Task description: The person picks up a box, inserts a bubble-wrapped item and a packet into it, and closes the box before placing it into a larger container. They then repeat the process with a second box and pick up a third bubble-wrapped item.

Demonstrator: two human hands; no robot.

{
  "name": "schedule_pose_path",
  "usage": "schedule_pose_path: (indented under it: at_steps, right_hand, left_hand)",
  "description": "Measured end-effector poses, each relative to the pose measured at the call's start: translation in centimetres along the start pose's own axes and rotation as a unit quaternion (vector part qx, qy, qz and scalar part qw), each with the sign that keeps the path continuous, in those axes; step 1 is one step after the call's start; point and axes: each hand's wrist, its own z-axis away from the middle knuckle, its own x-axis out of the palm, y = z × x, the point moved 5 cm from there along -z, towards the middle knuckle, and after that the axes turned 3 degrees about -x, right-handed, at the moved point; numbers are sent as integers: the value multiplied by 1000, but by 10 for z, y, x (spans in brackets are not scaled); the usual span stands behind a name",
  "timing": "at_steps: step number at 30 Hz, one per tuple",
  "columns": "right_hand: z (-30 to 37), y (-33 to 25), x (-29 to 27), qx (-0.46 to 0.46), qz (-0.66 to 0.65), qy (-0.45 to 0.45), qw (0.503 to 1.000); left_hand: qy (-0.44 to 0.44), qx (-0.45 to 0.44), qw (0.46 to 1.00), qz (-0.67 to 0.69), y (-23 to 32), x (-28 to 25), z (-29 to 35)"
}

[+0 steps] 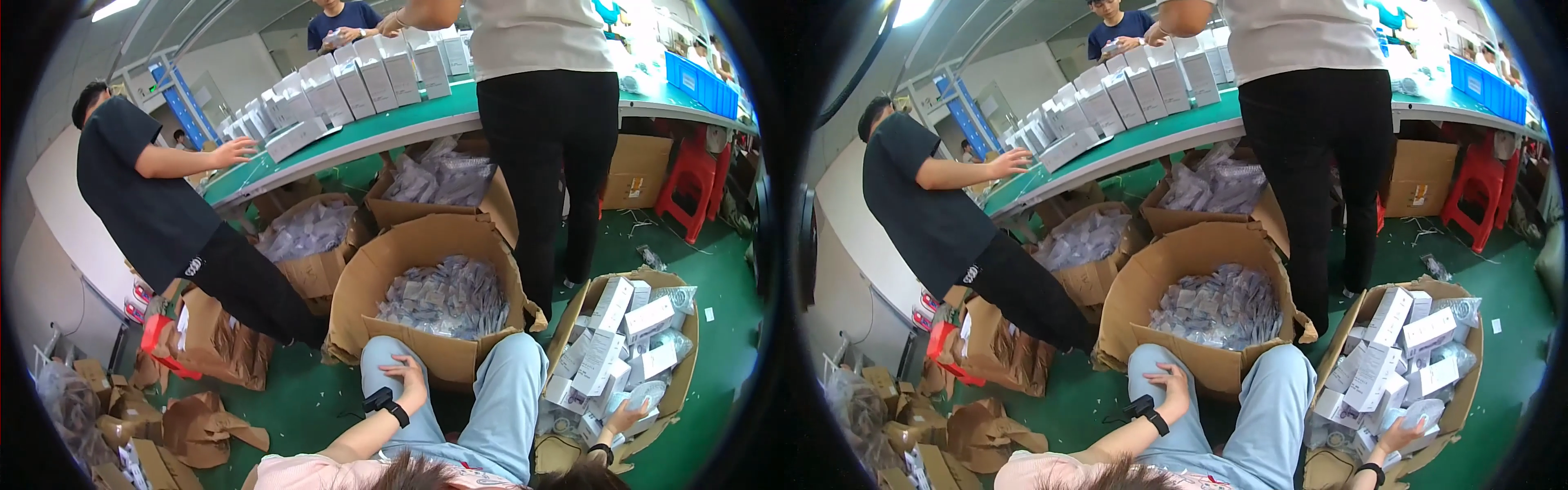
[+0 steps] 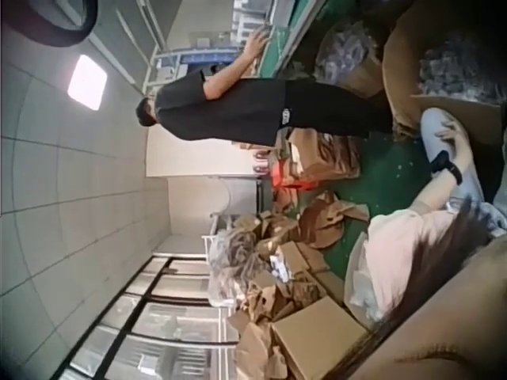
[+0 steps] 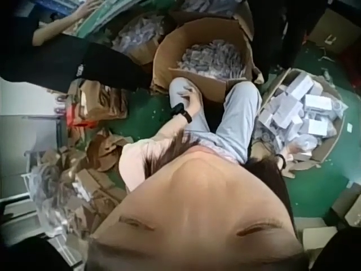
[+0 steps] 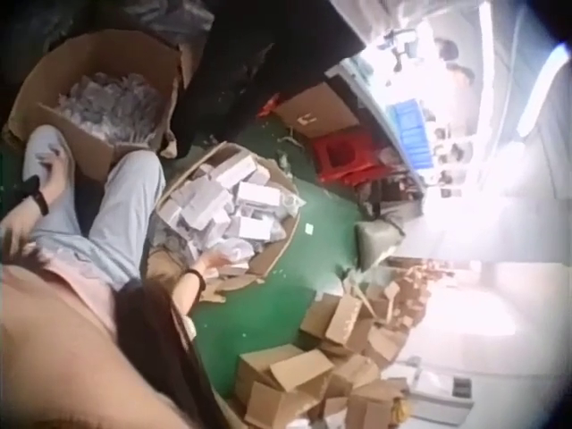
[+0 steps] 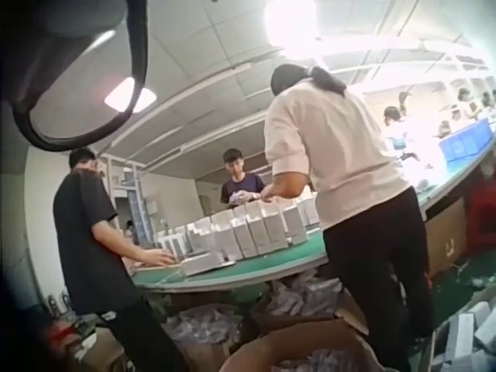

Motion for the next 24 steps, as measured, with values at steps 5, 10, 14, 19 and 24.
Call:
schedule_pose_path:
  at_steps: [5,10,14,19,24]
  right_hand:
    - [14,-9,-8,1,8,28,1000]
    - [33,-2,-13,42,-10,65,997]
    - [43,2,-24,70,5,74,995]
    - [46,-6,-32,115,8,95,989]
    - [49,11,-32,123,0,99,987]
  left_hand:
    - [-5,-18,999,47,-15,-5,18]
    - [-16,-27,999,32,-21,4,26]
    - [-43,-37,998,12,-21,20,32]
    - [-66,-59,996,28,-27,35,38]
    - [-74,-39,997,4,-33,35,44]
